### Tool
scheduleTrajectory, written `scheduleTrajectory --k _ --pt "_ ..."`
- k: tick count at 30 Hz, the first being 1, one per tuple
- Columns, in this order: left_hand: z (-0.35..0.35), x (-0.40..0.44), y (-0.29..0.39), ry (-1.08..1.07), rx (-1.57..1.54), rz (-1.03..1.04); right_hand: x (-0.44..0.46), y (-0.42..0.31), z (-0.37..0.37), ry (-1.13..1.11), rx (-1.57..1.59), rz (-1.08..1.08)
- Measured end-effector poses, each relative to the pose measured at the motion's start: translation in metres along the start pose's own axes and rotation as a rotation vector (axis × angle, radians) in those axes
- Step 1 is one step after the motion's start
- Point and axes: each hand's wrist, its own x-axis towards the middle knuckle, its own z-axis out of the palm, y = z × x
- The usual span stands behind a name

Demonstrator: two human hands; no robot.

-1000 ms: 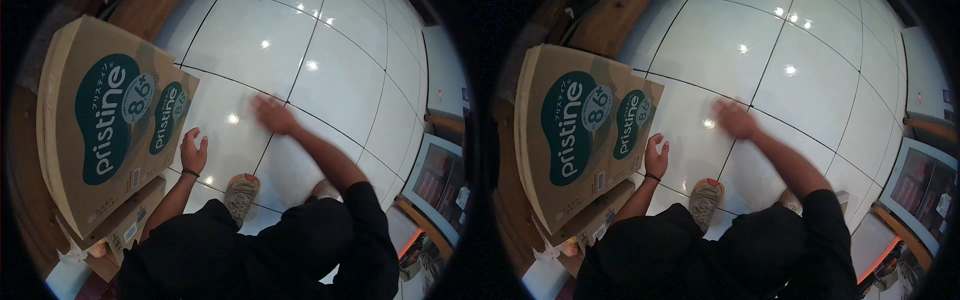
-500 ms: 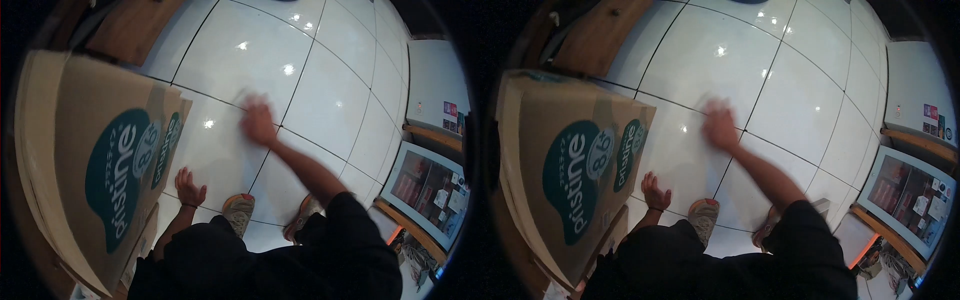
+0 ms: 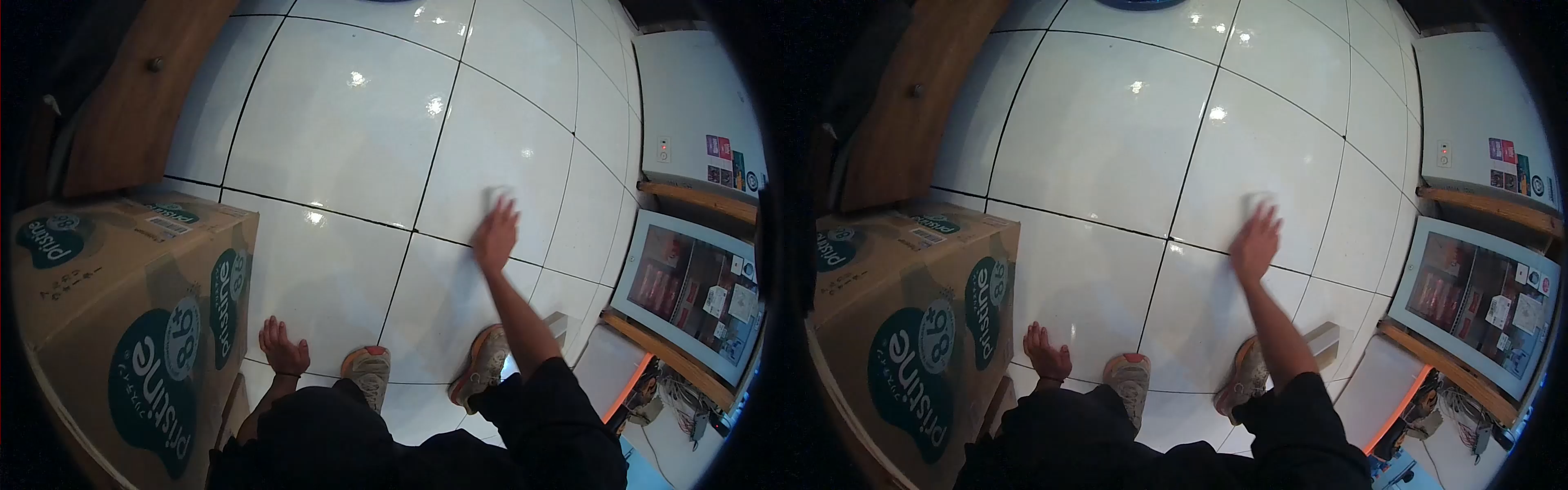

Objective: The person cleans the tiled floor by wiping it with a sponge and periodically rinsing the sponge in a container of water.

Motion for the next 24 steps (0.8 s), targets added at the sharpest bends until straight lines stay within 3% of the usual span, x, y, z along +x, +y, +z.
scheduleTrajectory --k 2,4,5,8,10,12,18,20,23,24 --pt "0.002 0.000 -0.001 0.001 0.023 0.021 0.064 0.029 0.018 -0.029 0.013 0.247" --pt "0.002 -0.001 -0.002 -0.009 0.043 0.029 0.120 0.053 0.058 0.127 0.033 0.096" --pt "0.002 0.000 -0.002 -0.014 0.054 0.036 0.143 0.028 0.051 0.063 0.017 0.197" --pt "0.001 0.001 -0.001 -0.017 0.047 0.038 0.166 -0.043 0.052 0.145 0.061 -0.038" --pt "0.000 0.001 -0.002 -0.032 0.034 0.046 0.136 -0.106 0.037 0.160 0.163 -0.271" --pt "-0.001 0.000 0.000 -0.043 0.027 0.042 0.080 -0.166 0.021 0.083 0.241 -0.294" --pt "-0.001 -0.003 0.000 0.007 0.027 0.013 -0.116 -0.273 -0.027 -0.422 0.610 -0.758" --pt "-0.001 0.000 0.003 0.039 0.033 0.001 -0.183 -0.294 -0.018 -0.456 0.769 -0.879" --pt "-0.007 0.022 0.015 -0.490 0.129 -0.218 -0.198 -0.296 -0.049 -0.673 0.868 -0.847" --pt "-0.001 0.012 0.008 -0.507 0.171 -0.194 -0.191 -0.294 -0.055 -0.695 0.901 -0.753"
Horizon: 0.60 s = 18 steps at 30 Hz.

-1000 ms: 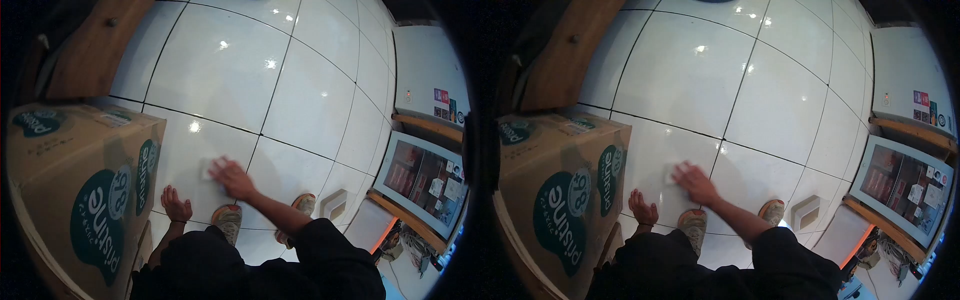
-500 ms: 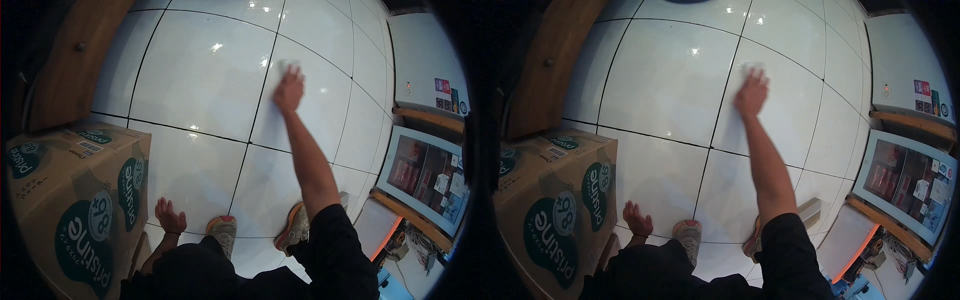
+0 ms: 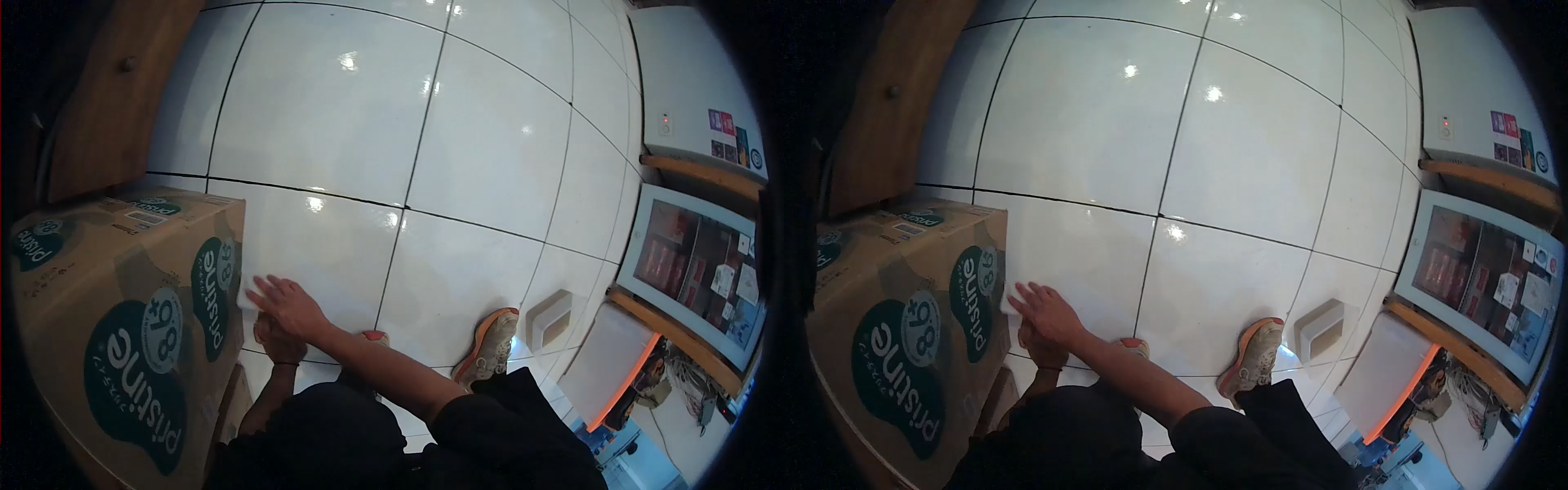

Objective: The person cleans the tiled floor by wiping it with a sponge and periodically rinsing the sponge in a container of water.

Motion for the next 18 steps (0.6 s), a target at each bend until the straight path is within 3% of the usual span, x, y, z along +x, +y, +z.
scheduleTrajectory --k 2,3,4,6,9,11,13,17,18 --pt "0.020 -0.006 -0.008 0.397 -0.111 0.113 0.009 0.003 -0.028 0.063 0.116 0.135" --pt "0.025 -0.010 -0.012 0.600 -0.165 0.169 0.005 0.008 -0.046 0.153 0.333 0.178" --pt "0.027 -0.010 -0.016 0.568 -0.137 0.189 0.002 0.017 -0.073 0.250 0.544 0.204" --pt "0.024 -0.011 -0.017 0.582 -0.094 0.216 -0.018 0.038 -0.155 0.136 1.040 0.367" --pt "0.022 -0.010 -0.013 0.639 -0.060 0.254 -0.080 0.080 -0.255 0.128 1.371 0.475" --pt "0.023 -0.005 -0.011 0.646 -0.032 0.246 -0.142 0.104 -0.309 0.096 1.501 0.378" --pt "0.032 -0.007 -0.016 0.594 0.015 0.187 -0.212 0.099 -0.349 0.280 1.354 0.487" --pt "0.023 0.008 -0.027 0.672 0.085 0.397 -0.357 0.111 -0.371 0.639 0.960 0.510" --pt "0.017 0.011 -0.032 0.611 0.110 0.330 -0.397 0.118 -0.370 0.702 1.092 0.530"
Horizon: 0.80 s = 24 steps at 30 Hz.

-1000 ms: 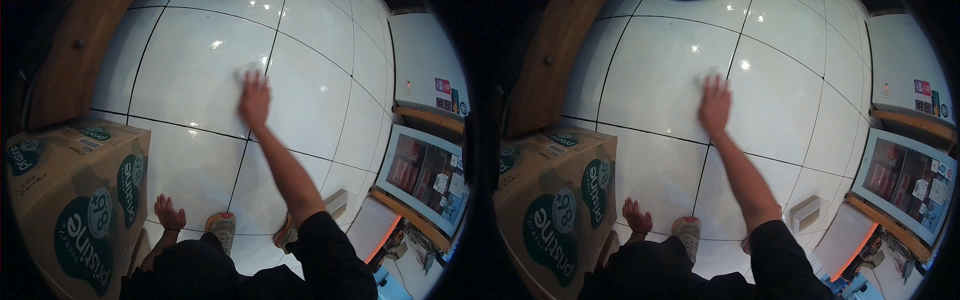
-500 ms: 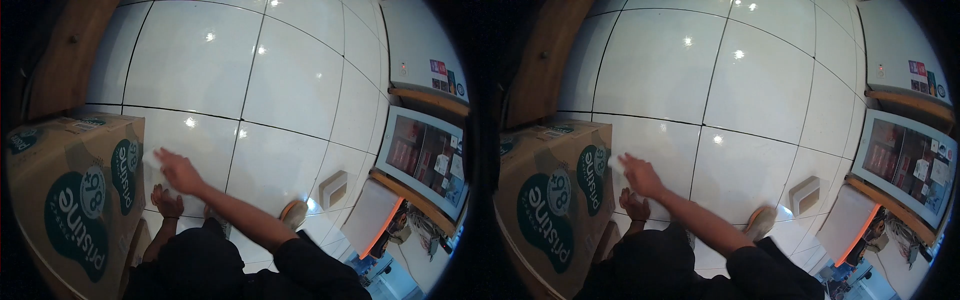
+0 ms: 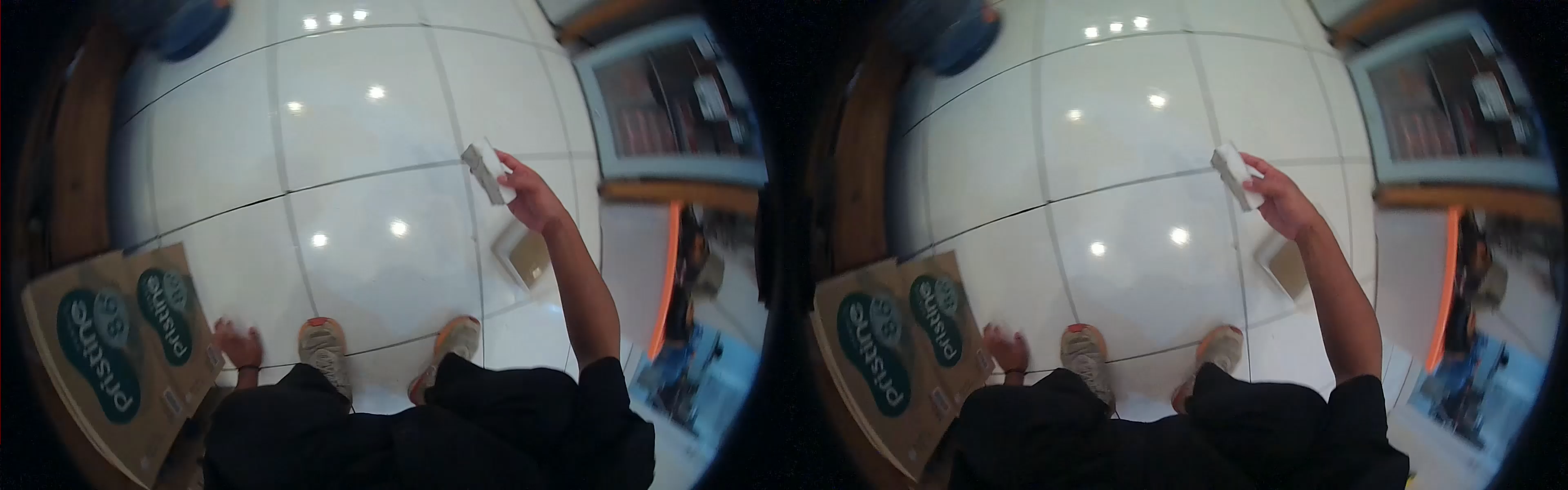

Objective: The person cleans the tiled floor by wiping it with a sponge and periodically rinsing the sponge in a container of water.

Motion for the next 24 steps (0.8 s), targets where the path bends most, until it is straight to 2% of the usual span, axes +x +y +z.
scheduleTrajectory --k 1,2,4,5,6,9,12,15,16,19,24 --pt "-0.014 0.010 0.006 0.031 0.044 -0.039 -0.020 0.010 -0.034 0.040 0.132 0.036" --pt "-0.030 0.020 0.009 -0.041 0.135 -0.081 -0.039 0.018 -0.063 0.068 0.259 0.061" --pt "-0.043 0.024 0.000 0.089 0.064 -0.030 -0.069 0.034 -0.102 0.069 0.450 0.082" --pt "-0.069 0.035 0.014 -0.015 0.051 -0.075 -0.083 0.042 -0.117 0.060 0.549 0.090" --pt "-0.077 0.033 0.015 0.053 0.072 -0.037 -0.095 0.049 -0.129 0.078 0.584 0.070" --pt "-0.122 0.036 0.043 -0.229 -0.204 -0.083 -0.121 0.075 -0.159 0.122 0.507 0.039" --pt "-0.126 0.026 0.039 -0.523 -0.399 -0.124 -0.133 0.106 -0.165 0.295 0.139 0.086" --pt "-0.116 0.018 0.054 -0.595 -0.551 -0.170 -0.117 0.162 -0.169 0.522 -0.545 0.040" --pt "-0.109 0.016 0.057 -0.652 -0.561 -0.197 -0.114 0.174 -0.167 0.584 -0.861 0.026" --pt "-0.104 0.008 0.085 -0.606 -0.614 -0.241 -0.099 0.185 -0.141 0.671 -1.364 0.360" --pt "-0.098 -0.001 0.085 -0.558 -0.627 -0.254 -0.080 0.203 -0.144 0.656 -1.501 0.367"
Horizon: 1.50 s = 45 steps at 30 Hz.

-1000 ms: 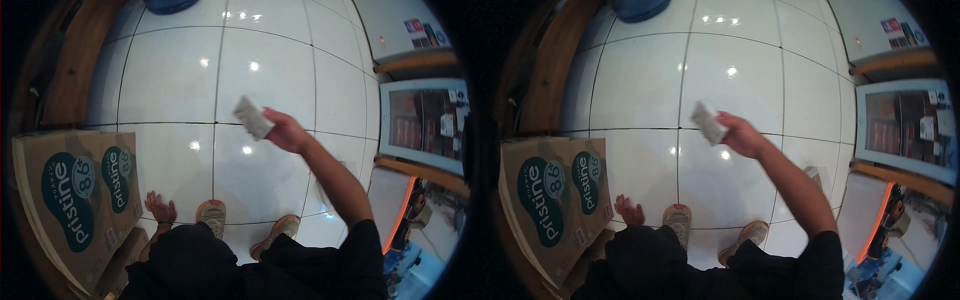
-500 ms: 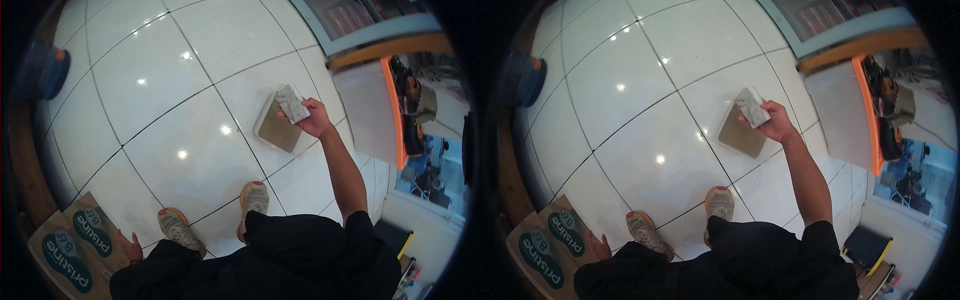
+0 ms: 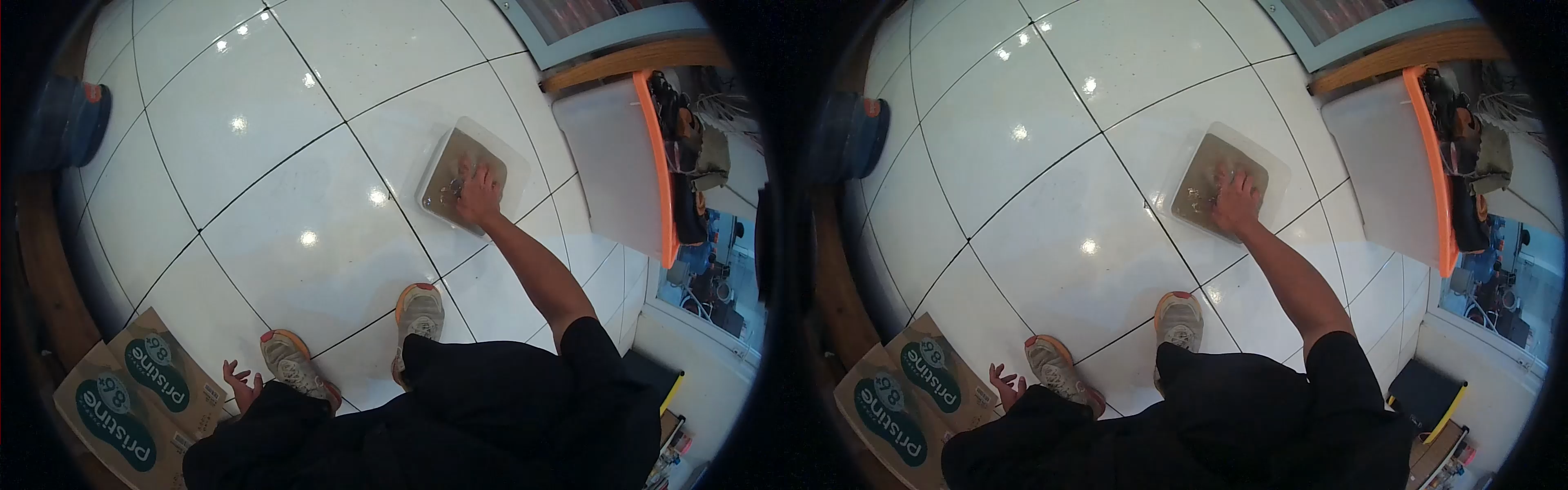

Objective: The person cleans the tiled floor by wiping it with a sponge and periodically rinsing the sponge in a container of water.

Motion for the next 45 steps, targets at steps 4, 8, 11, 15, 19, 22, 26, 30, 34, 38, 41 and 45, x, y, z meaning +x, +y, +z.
scheduleTrajectory --k 4,8,11,15,19,22,26,30,34,38,41,45 --pt "-0.004 -0.004 -0.013 0.041 0.014 -0.016 0.003 0.011 -0.008 0.050 0.011 -0.057" --pt "-0.005 -0.008 -0.014 0.067 0.030 -0.011 0.012 0.039 -0.008 0.018 0.740 -0.161" --pt "-0.001 -0.009 -0.027 0.080 0.021 0.003 -0.003 0.039 -0.039 -0.290 1.466 0.026" --pt "0.004 -0.001 -0.040 0.060 0.011 -0.003 -0.020 0.035 -0.076 -0.658 2.009 0.071" --pt "0.005 0.006 -0.043 0.035 0.010 0.046 -0.022 0.035 -0.080 -0.677 2.123 0.064" --pt "0.004 0.009 -0.039 0.037 0.009 0.067 -0.011 0.044 -0.066 -0.674 2.162 0.018" --pt "0.004 0.005 -0.030 0.031 -0.011 0.025 -0.018 0.030 -0.084 -0.575 2.002 0.148" --pt "0.007 0.001 -0.028 0.061 0.003 0.021 -0.024 0.005 -0.093 -0.280 1.657 0.316" --pt "0.005 -0.002 -0.019 0.031 -0.009 -0.031 -0.016 0.010 -0.083 -0.234 1.653 0.303" --pt "0.004 -0.001 -0.020 0.040 -0.017 -0.013 -0.015 0.009 -0.084 -0.208 1.591 0.296" --pt "0.005 0.000 -0.022 0.047 -0.001 -0.007 -0.013 0.009 -0.081 -0.152 1.569 0.294" --pt "-0.003 0.002 -0.015 -0.011 0.021 -0.018 -0.014 0.010 -0.078 -0.112 1.569 0.311"
